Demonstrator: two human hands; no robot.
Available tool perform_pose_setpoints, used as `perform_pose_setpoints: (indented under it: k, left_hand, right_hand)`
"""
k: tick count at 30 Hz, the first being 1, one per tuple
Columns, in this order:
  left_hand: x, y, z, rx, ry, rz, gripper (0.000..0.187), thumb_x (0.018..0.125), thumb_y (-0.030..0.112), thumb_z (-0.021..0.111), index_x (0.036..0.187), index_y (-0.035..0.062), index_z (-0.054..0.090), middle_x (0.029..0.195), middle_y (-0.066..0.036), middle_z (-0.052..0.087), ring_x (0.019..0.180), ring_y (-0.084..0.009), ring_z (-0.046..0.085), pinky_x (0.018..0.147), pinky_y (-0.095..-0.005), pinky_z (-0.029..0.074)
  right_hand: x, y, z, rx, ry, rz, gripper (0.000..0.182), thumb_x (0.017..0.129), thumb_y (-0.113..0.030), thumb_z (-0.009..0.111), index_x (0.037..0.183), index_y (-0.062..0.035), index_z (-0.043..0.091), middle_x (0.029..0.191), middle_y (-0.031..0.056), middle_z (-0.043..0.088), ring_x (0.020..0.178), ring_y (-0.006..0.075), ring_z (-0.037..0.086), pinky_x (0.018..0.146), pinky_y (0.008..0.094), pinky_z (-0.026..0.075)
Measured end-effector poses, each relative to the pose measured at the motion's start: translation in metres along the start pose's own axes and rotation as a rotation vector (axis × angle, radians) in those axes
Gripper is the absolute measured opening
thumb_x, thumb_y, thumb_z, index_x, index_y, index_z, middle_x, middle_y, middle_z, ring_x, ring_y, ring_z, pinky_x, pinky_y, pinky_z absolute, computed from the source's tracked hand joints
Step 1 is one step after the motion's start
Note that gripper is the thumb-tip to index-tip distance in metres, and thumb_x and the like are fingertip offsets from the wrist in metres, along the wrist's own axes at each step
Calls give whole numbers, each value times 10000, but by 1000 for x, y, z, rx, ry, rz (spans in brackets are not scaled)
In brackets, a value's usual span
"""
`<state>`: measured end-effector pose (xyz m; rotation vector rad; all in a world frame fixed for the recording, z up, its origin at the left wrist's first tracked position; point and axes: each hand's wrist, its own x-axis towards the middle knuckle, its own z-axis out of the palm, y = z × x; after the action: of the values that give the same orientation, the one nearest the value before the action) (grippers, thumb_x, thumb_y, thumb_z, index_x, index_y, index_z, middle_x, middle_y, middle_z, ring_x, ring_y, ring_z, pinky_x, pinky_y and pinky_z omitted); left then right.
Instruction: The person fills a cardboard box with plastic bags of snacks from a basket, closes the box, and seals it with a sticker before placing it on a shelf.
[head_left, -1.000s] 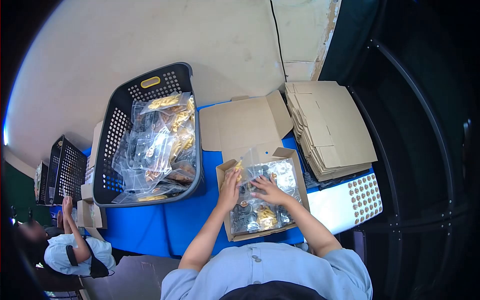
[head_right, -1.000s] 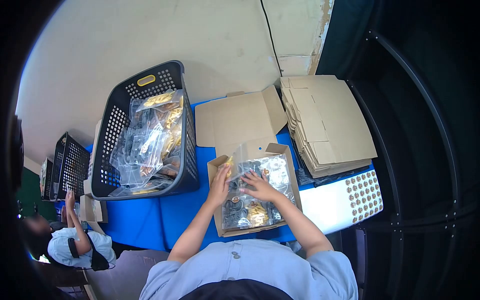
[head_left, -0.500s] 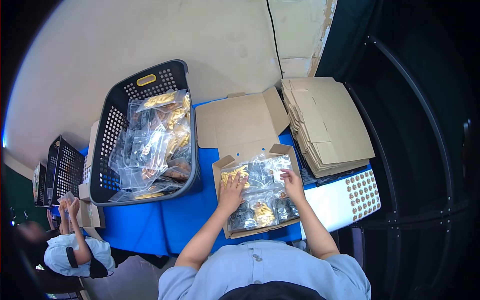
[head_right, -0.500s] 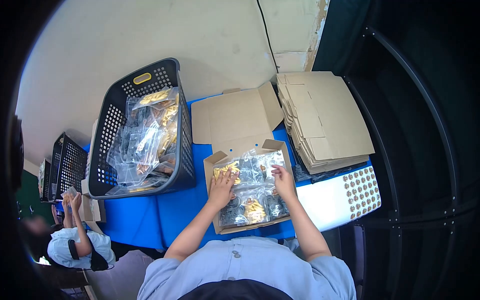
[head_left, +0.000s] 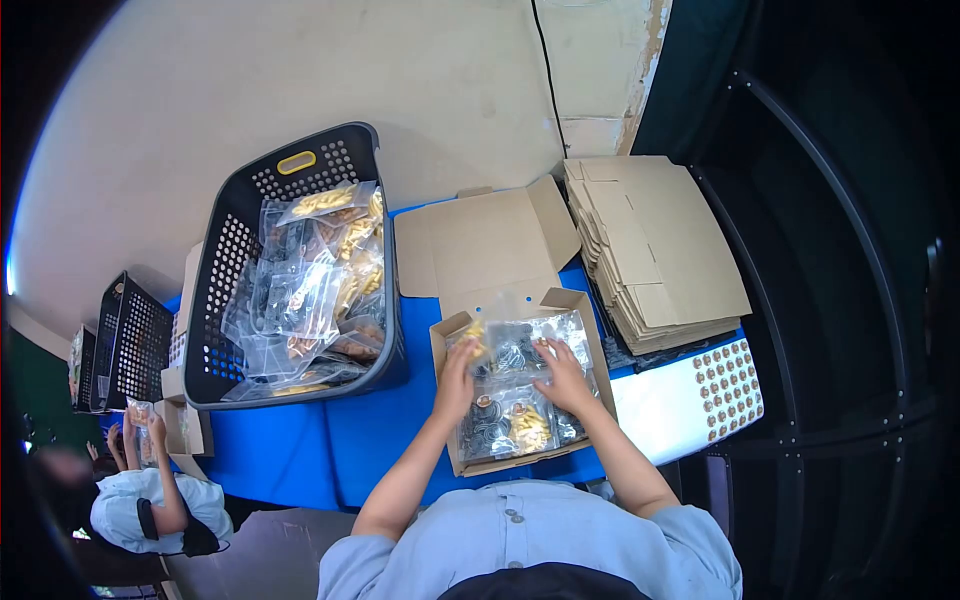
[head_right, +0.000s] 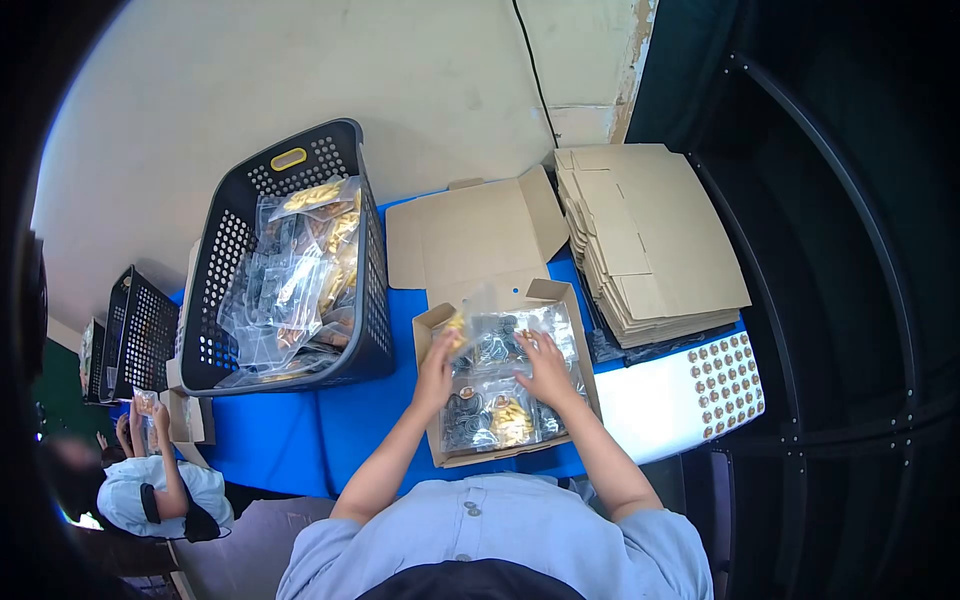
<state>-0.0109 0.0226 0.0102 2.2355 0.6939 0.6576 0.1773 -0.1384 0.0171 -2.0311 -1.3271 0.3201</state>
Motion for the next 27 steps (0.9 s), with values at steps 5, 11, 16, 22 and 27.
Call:
perform_pose_setpoints:
  k: [5,11,16,22,27]
  left_hand:
    - [22,10,-28,-283,65,-231,541,895,-86,420,1405,96,421,1400,-162,473,1292,-316,465,1034,-373,414]
    - [19,10,-31,-160,14,-76,534,894,-85,408,1401,80,417,1405,-166,463,1321,-318,428,1080,-376,366]
    - [14,16,-23,-25,-82,7,615,836,-137,391,1400,106,421,1429,-142,436,1357,-346,357,1121,-418,316]
    - [12,20,-20,256,-121,64,663,813,-122,418,1408,171,423,1458,-81,418,1365,-365,340,1125,-440,311]
    - [2,6,-6,606,-328,113,615,864,-26,452,1429,211,396,1501,-75,359,1391,-355,306,1112,-474,316]
  right_hand:
    - [9,2,11,-123,-115,-45,565,817,-82,643,1359,-124,488,1410,194,446,1300,368,427,1067,402,374]
    - [18,17,5,59,-29,70,464,861,9,490,1303,-121,545,1249,155,595,1069,337,611,909,388,504]
    - [9,6,-8,-26,141,0,506,830,47,497,1304,-122,546,1272,147,584,1088,334,606,914,399,505]
    - [-3,14,5,-193,126,-239,503,807,76,510,1281,-83,570,1361,167,511,1268,320,488,1053,416,401]
    - [-13,20,23,-332,-287,1,574,886,-120,537,1433,-86,369,1535,167,257,1433,341,208,1128,595,148]
